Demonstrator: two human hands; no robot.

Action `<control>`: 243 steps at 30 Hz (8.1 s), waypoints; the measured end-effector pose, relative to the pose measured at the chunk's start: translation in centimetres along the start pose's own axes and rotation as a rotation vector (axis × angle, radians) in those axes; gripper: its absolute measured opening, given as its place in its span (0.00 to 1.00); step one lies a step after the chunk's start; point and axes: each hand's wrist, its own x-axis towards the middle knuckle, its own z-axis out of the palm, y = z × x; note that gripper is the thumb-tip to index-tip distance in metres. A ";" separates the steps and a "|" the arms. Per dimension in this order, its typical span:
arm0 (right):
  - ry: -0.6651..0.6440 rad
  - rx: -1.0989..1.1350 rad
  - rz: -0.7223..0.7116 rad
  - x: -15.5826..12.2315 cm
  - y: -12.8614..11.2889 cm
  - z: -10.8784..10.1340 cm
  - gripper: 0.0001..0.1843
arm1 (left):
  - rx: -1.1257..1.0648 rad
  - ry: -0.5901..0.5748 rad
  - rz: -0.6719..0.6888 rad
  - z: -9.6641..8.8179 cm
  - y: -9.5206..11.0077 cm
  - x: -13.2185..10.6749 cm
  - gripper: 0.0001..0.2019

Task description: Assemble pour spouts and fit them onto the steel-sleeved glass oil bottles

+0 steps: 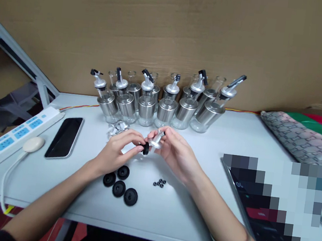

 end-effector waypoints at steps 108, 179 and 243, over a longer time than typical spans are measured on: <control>0.007 -0.626 -0.314 -0.5 1.5 0.2 0.17 | -0.115 -0.039 -0.021 0.0 -0.4 -0.3 0.22; -0.033 -1.648 -0.239 0.6 2.4 -2.3 0.07 | -0.109 0.021 -0.222 0.6 -0.2 0.1 0.10; 0.098 -0.569 -0.071 -0.5 1.5 1.3 0.20 | -0.013 -0.073 -0.131 0.9 -0.7 -1.0 0.22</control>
